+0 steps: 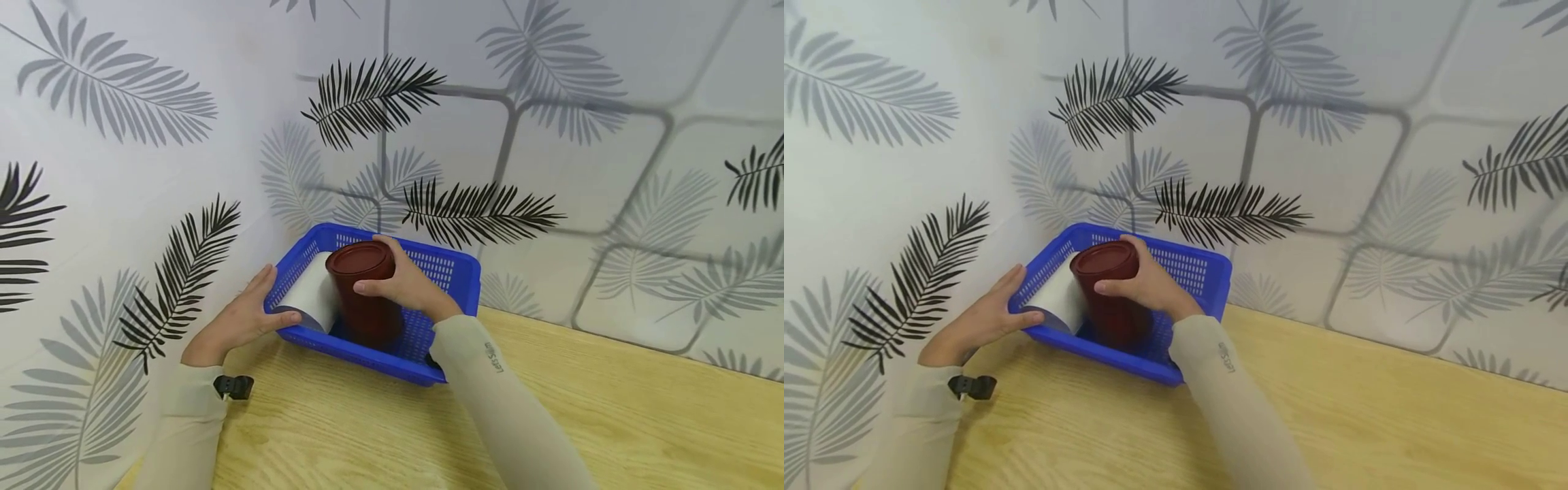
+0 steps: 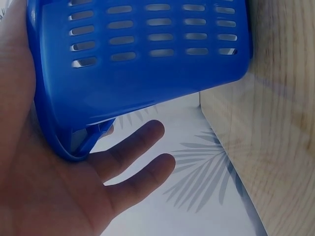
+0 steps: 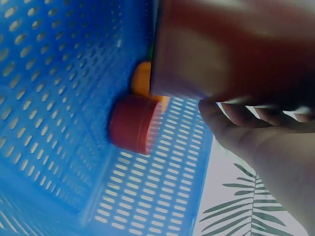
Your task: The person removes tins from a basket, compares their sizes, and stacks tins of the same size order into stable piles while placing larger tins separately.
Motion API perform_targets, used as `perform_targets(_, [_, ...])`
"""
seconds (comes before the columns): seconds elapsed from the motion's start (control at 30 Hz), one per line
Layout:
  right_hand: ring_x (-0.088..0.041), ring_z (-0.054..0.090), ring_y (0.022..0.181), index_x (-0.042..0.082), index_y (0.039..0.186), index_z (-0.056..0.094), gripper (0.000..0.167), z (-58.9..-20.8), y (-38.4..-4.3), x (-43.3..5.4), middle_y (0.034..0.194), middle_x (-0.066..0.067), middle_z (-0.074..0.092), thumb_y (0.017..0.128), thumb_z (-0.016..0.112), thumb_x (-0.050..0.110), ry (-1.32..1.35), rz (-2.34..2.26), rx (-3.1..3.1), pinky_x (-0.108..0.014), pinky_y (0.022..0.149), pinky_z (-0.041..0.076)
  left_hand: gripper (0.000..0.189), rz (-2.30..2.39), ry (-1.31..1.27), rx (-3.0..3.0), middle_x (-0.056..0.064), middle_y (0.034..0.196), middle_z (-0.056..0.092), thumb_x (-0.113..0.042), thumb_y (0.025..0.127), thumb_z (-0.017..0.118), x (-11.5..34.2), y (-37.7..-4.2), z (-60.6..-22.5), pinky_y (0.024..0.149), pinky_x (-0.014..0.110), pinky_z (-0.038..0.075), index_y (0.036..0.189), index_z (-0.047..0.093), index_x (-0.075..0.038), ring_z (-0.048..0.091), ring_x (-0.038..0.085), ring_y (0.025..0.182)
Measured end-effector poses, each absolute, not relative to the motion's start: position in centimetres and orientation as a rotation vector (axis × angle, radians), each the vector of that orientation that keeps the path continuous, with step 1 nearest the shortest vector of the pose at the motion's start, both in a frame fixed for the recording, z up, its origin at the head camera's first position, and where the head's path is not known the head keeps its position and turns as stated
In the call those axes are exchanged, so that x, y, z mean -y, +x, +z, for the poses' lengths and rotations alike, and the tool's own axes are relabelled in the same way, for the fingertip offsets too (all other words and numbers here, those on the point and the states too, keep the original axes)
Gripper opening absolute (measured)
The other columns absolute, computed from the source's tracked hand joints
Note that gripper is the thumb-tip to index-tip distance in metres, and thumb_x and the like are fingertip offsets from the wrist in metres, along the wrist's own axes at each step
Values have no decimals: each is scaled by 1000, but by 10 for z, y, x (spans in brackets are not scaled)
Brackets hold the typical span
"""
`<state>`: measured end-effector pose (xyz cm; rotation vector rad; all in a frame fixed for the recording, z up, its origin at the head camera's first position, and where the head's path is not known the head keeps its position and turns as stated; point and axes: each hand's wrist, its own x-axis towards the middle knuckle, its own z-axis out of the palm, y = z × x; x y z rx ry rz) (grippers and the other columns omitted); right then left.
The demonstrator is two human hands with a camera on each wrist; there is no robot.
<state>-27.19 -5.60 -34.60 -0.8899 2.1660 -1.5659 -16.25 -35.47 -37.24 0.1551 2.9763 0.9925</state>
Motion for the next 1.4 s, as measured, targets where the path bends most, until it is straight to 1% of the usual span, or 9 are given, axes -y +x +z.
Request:
perform_targets(0.17, [-27, 54, 125, 23, 161, 18, 99, -335, -265, 47, 140, -10, 50, 84, 79, 36, -822, -1697, -2148, -50, 102, 46, 119, 1029, 167, -2956, 23, 166, -5, -57, 87, 73, 350, -164, -376, 117, 62, 9, 159, 1, 5, -2, 43, 151])
perform_targets(0.27, [-28, 54, 125, 23, 159, 20, 100, -326, -261, 41, 140, -11, 50, 82, 79, 45, -827, -1815, -2105, -50, 101, 46, 119, 1031, 168, -2955, 24, 166, -4, -57, 87, 74, 349, -165, -376, 117, 63, 10, 159, 2, 5, -2, 44, 151])
perform_targets(0.4, [-27, 51, 126, 24, 158, 19, 113, -309, -254, 33, 143, -10, 47, 72, 81, 64, -867, -1945, -2088, -52, 101, 46, 119, 1019, 163, -2966, 24, 166, -4, -58, 87, 73, 350, -165, -375, 116, 64, 11, 159, 2, 5, -1, 44, 151])
perform_targets(0.53, [-25, 51, 127, 24, 160, 18, 125, -298, -246, 22, 144, -8, 47, 65, 81, 74, -883, -1986, -2138, -51, 101, 46, 119, 997, 167, -2974, 25, 166, -4, -59, 87, 72, 352, -166, -373, 116, 65, 11, 159, 2, 5, -1, 45, 151])
perform_targets(0.7, [-24, 55, 123, 22, 160, 25, 117, -294, -235, 8, 140, -7, 52, 69, 81, 69, -946, -1988, -2235, -50, 99, 48, 119, 993, 177, -2976, 25, 166, -5, -59, 88, 72, 354, -167, -371, 115, 65, 11, 159, 1, 5, -1, 45, 150])
perform_targets(0.93, [-23, 54, 123, 29, 157, 28, 105, -301, -214, -16, 141, -3, 50, 74, 83, 62, -1031, -2064, -2246, -52, 96, 50, 118, 1021, 187, -2970, 25, 166, -5, -57, 88, 72, 354, -164, -374, 115, 67, 11, 159, 0, 5, -1, 46, 150])
perform_targets(1.13, [-24, 52, 126, 30, 156, 29, 94, -307, -199, -41, 143, -4, 49, 81, 84, 37, -1024, -2127, -2316, -55, 98, 47, 118, 995, 177, -2980, 24, 166, -6, -58, 89, 71, 356, -161, -372, 114, 68, 11, 159, -2, 3, -1, 47, 150])
perform_targets(1.27, [-22, 51, 126, 33, 156, 29, 94, -318, -194, -59, 143, -2, 49, 81, 84, 21, -964, -2120, -2447, -54, 99, 47, 118, 984, 175, -2977, 25, 166, -6, -58, 89, 71, 357, -160, -371, 114, 68, 11, 159, -2, 4, -1, 47, 150])
perform_targets(1.4, [-22, 50, 127, 32, 157, 28, 93, -334, -190, -81, 145, -2, 47, 82, 80, 12, -929, -2184, -2465, -45, 100, 46, 118, 969, 175, -2974, 26, 165, -6, -58, 89, 70, 355, -161, -371, 114, 68, 12, 159, -2, 4, 0, 48, 149])
